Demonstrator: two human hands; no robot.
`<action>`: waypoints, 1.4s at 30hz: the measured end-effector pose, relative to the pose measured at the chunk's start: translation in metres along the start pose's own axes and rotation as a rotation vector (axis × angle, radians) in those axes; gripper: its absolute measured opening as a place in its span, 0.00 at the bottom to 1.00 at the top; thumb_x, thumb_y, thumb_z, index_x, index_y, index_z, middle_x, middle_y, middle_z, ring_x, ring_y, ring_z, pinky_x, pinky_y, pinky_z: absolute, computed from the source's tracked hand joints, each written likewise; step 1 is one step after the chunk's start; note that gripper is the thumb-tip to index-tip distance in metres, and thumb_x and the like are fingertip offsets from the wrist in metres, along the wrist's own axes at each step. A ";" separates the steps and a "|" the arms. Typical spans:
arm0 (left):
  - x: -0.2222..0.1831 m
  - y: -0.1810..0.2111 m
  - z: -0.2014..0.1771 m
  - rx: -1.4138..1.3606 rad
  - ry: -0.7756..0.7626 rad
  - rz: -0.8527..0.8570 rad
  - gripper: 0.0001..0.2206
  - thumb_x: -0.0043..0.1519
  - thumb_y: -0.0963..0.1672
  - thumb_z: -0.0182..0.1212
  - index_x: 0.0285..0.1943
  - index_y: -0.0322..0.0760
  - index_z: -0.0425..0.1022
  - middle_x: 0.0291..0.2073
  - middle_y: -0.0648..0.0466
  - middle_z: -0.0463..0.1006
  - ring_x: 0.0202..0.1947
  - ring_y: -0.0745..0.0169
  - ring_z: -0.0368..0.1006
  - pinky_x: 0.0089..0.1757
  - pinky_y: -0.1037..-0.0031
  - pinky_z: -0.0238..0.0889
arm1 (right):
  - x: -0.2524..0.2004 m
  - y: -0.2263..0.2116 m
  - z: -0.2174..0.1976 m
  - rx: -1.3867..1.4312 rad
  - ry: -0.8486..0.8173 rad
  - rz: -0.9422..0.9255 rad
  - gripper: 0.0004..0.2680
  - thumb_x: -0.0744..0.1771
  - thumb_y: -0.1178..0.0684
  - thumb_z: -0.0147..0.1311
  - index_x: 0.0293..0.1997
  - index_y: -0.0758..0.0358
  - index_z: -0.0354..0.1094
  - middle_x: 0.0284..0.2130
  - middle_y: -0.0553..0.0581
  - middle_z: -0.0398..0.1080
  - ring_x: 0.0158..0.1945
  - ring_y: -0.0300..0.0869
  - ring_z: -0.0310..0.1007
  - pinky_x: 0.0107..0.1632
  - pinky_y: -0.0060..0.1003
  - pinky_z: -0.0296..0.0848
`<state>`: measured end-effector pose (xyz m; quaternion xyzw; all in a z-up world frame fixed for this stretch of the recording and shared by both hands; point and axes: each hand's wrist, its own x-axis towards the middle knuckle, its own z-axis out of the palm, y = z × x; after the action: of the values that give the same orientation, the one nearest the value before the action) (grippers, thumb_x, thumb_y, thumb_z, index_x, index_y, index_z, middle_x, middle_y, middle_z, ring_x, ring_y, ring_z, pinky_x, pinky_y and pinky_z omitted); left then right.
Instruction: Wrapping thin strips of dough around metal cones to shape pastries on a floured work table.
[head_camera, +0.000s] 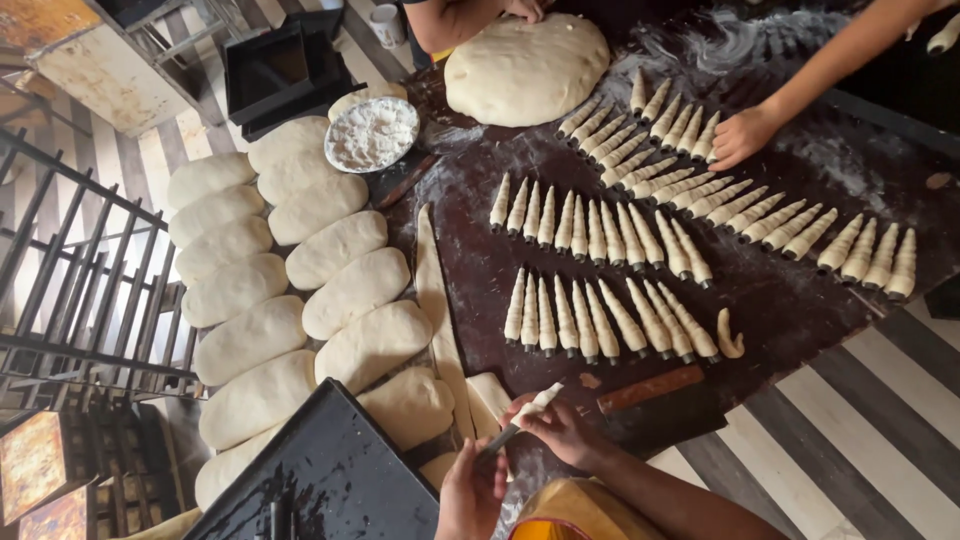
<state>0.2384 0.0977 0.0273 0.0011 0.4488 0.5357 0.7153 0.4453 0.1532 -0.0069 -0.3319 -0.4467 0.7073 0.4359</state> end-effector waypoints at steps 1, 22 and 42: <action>-0.005 0.007 0.011 -0.098 0.101 -0.188 0.12 0.69 0.46 0.50 0.47 0.30 0.69 0.33 0.46 0.76 0.29 0.58 0.73 0.31 0.74 0.65 | 0.000 0.002 -0.001 0.043 -0.001 -0.009 0.10 0.69 0.54 0.55 0.55 0.66 0.67 0.47 0.60 0.78 0.57 0.46 0.76 0.61 0.44 0.74; -0.029 0.014 0.028 0.129 -0.154 -0.018 0.11 0.69 0.46 0.50 0.47 0.34 0.75 0.28 0.47 0.76 0.23 0.62 0.70 0.25 0.74 0.62 | -0.005 -0.011 -0.002 -0.044 -0.033 -0.039 0.10 0.69 0.55 0.54 0.56 0.66 0.65 0.48 0.57 0.76 0.50 0.40 0.75 0.53 0.39 0.76; -0.023 0.009 0.015 0.157 -0.218 0.109 0.06 0.68 0.41 0.53 0.49 0.34 0.72 0.34 0.49 0.79 0.30 0.64 0.74 0.32 0.73 0.68 | -0.004 0.002 -0.003 -0.128 -0.171 -0.147 0.12 0.70 0.56 0.54 0.60 0.68 0.63 0.52 0.62 0.73 0.56 0.44 0.74 0.58 0.43 0.75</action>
<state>0.2409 0.0913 0.0553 0.1396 0.4082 0.5336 0.7274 0.4492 0.1500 -0.0096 -0.2639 -0.5498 0.6692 0.4246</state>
